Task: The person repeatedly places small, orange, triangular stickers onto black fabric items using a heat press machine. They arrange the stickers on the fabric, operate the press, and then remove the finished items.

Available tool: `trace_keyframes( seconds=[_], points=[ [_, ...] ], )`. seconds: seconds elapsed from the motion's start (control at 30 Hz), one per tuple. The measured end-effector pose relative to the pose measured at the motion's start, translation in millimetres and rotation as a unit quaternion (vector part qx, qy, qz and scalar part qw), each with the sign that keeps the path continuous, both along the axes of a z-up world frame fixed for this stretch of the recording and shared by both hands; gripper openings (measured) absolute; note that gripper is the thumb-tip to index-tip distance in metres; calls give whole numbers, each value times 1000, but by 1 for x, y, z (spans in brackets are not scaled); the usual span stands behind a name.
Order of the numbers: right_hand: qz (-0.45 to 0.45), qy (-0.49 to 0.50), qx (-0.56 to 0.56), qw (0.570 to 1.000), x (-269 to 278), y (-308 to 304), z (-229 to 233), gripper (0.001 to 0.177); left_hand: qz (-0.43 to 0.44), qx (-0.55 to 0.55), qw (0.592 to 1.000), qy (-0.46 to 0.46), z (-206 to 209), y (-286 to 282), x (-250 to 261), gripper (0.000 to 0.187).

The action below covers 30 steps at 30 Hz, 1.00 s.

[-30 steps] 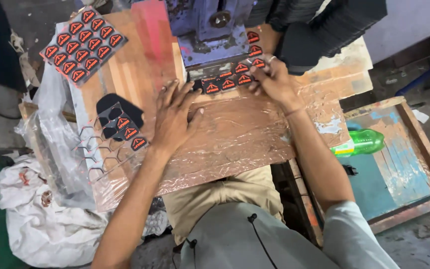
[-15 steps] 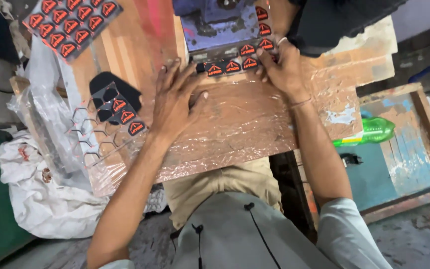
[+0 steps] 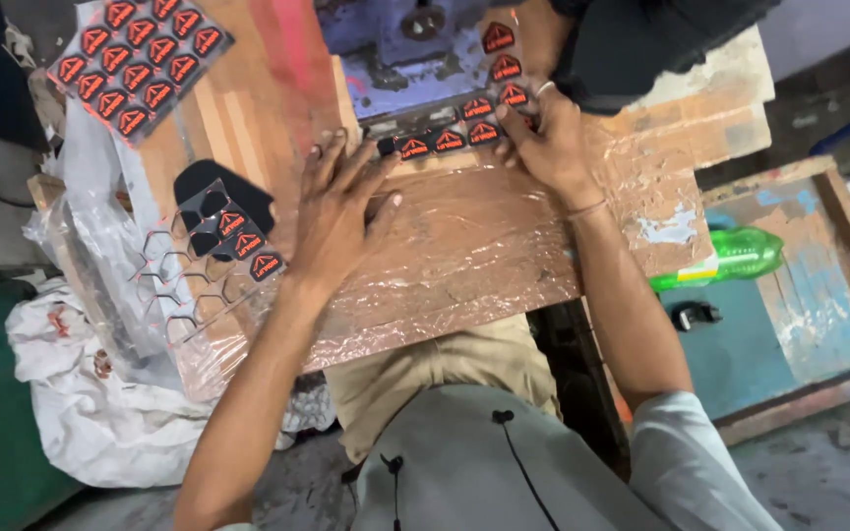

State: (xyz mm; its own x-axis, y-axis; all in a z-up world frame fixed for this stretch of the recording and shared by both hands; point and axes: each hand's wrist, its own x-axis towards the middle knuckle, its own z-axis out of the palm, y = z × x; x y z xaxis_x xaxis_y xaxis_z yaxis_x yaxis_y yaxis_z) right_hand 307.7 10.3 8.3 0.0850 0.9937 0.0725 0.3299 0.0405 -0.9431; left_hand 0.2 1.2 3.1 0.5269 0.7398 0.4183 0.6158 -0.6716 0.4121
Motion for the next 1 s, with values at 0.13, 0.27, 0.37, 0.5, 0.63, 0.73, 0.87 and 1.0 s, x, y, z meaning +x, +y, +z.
trace_keyframes(
  seconds=[0.13,0.27,0.37,0.5,0.63,0.73,0.87,1.0],
  points=[
    [-6,-26,-111,994,-1,-35,34,24,-7,-19,1000,-11,53,-1,-43,54],
    [-36,16,-18,999,7,-90,17,36,196,-109,973,-47,24,4,-159,76],
    [-73,-64,-10,995,2,-119,27,21,297,-223,928,-35,-10,-16,-231,78],
    [39,-127,59,989,-32,-162,34,11,317,-353,837,-273,28,-73,-212,36],
    [180,-56,30,982,-102,-149,75,32,178,-347,913,-119,58,-86,-98,31],
    [157,-141,185,960,-130,-123,67,40,23,-360,912,-197,42,-65,-48,43],
    [121,-166,146,968,-128,-93,38,22,25,-564,763,-315,-8,-19,-46,44],
    [123,-228,162,952,-142,-103,25,9,-21,-352,915,-194,-17,6,-27,18]
  ],
)
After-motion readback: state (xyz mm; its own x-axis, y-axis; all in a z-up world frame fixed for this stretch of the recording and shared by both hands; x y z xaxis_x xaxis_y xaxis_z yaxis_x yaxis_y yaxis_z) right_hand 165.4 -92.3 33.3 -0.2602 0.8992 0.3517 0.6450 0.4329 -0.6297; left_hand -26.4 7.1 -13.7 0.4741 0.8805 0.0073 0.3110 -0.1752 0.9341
